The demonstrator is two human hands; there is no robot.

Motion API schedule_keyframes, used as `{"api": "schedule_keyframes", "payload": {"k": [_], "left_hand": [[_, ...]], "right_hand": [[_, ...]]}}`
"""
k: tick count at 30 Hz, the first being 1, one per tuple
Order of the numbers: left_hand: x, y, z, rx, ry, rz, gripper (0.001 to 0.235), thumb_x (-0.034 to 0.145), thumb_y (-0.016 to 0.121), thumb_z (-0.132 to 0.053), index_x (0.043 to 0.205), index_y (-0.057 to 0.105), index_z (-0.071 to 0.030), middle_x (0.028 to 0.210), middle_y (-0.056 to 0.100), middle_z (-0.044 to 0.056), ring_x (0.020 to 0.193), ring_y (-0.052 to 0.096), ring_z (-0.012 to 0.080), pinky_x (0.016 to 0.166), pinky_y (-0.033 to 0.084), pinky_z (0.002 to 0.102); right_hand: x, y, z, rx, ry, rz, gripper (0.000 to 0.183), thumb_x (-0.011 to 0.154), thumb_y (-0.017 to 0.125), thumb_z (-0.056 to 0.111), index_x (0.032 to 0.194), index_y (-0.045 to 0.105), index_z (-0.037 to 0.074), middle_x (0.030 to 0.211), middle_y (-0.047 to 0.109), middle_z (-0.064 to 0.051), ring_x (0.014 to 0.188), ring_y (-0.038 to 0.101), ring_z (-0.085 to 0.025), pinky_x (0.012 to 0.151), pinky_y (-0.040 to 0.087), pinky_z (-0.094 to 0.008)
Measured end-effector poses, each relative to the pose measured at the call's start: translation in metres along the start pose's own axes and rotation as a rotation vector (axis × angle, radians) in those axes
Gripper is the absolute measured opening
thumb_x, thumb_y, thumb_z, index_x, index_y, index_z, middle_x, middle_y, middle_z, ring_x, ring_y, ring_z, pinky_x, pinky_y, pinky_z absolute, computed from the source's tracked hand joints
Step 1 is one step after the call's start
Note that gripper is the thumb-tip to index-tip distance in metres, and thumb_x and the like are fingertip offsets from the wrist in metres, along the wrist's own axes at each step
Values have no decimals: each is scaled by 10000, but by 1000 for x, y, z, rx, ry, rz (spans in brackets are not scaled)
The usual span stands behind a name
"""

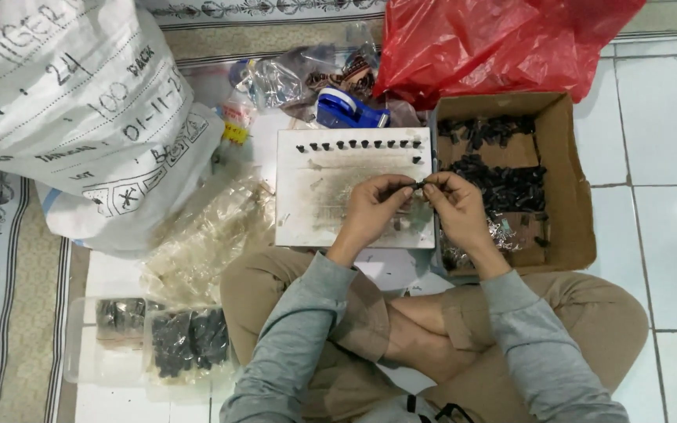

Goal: The person sits cross-legged on the floor and repeatedly picks small black plastic components from a cardboard box. They insert each component into a corresponding slot on a white board, then return to the box to retrieve the next piece. The process continues in a repetitive cycle.

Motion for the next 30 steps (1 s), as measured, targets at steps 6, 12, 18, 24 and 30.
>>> {"api": "schedule_keyframes", "payload": {"k": [6,12,18,24,30], "left_hand": [[-2,3,2,-68,-1,-15,174,949,721,-63,1107,757,-1,950,760,172,858,718,186,747,619,307],[-3,-1,-2,25,30,-43,148,939,739,-71,1072,785,-27,898,770,183,816,713,180,659,606,314],[2,4,15,23,19,-36,159,941,728,-77,1082,777,-24,853,767,153,787,702,155,641,596,259],[2,-1,14,33,29,-109,179,951,702,-78,1113,769,-46,907,769,165,829,713,182,650,599,303],[5,-3,28,30,51,-166,185,981,640,-61,1127,726,14,947,754,221,869,721,249,732,595,378]], "right_hand": [[-1,0,0,-10,-32,-11,104,1038,678,75,1075,709,-18,783,656,-78,767,577,-101,691,516,-252],[-4,11,12,-83,14,55,83,1009,671,10,1051,715,-46,770,660,-110,775,613,-141,692,555,-312],[-8,9,-6,-22,51,-13,86,1016,664,28,1057,711,-32,799,672,-92,798,639,-134,745,567,-307],[-9,14,-2,2,38,-33,144,1027,632,22,1147,688,-34,876,656,-84,856,647,-140,785,566,-296],[6,13,0,-170,-25,-4,151,1004,696,19,1140,704,-46,890,665,-151,848,687,-199,740,584,-349]]}}
Point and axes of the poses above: each hand's wrist, its own x-axis towards the middle knuckle, its own y-axis out of the palm, z = x × y, the point moved 9 cm from there along x, towards the middle knuckle
